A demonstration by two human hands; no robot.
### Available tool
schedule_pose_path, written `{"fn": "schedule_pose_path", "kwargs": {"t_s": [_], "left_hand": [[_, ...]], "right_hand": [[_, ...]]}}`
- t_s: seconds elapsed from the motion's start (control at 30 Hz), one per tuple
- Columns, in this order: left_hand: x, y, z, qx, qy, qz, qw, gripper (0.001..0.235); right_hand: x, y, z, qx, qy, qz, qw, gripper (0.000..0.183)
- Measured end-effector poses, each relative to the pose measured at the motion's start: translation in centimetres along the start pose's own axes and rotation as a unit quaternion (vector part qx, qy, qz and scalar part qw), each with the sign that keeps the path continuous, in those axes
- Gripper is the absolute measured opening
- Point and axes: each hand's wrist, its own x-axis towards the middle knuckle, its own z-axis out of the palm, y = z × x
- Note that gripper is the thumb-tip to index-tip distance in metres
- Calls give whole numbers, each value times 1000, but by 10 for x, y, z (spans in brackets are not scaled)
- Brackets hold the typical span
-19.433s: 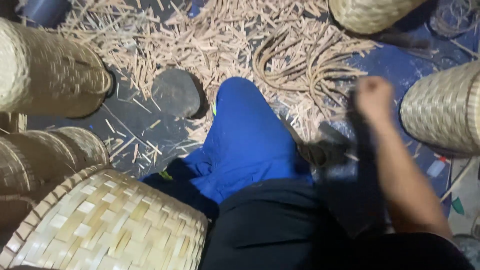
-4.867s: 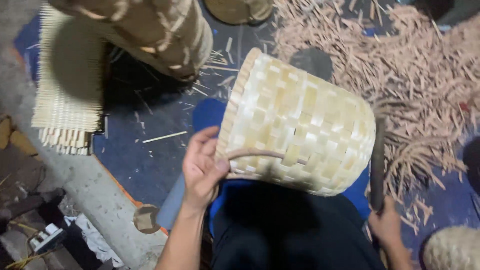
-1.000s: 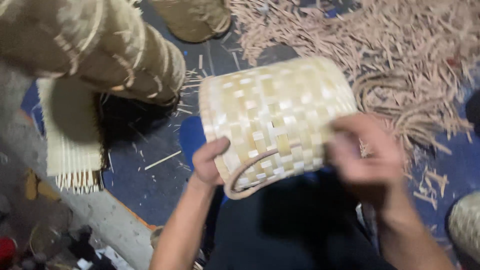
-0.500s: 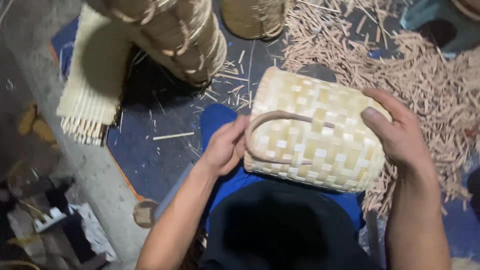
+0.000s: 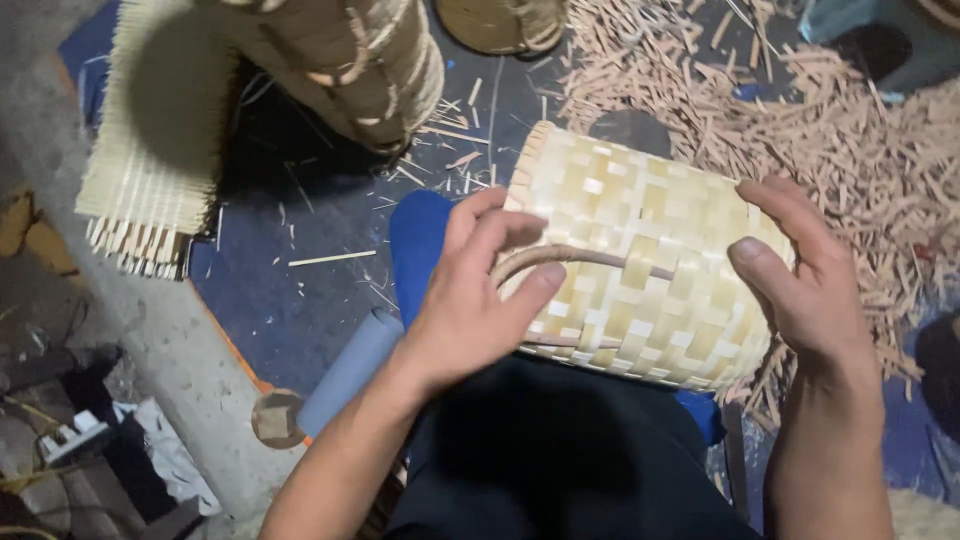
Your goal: The person sits on the floor with a woven bamboo basket on their lap and attaches a curved rattan handle. They thread the handle ends through the basket weave, tuck and press the strips into place, rotate the basket to work on each side, and use a knife to help seat the handle ends.
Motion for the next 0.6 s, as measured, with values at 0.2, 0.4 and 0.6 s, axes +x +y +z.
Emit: {"fn": "schedule_pose_path", "kwargs": {"t_s": [0.2,0.4,0.6], "left_hand": [[-1,23,15,262,18,26,965,41],[-3,10,18,277,62,62,957,37],[0,11,17,304,76,42,949,39]], "right_hand": [[-27,-15,6,-14,30,-28,999,60],[-27,-14,8,-29,33,-20,999,62],[-23,-21,10,-33,16,-20,999,61]]}}
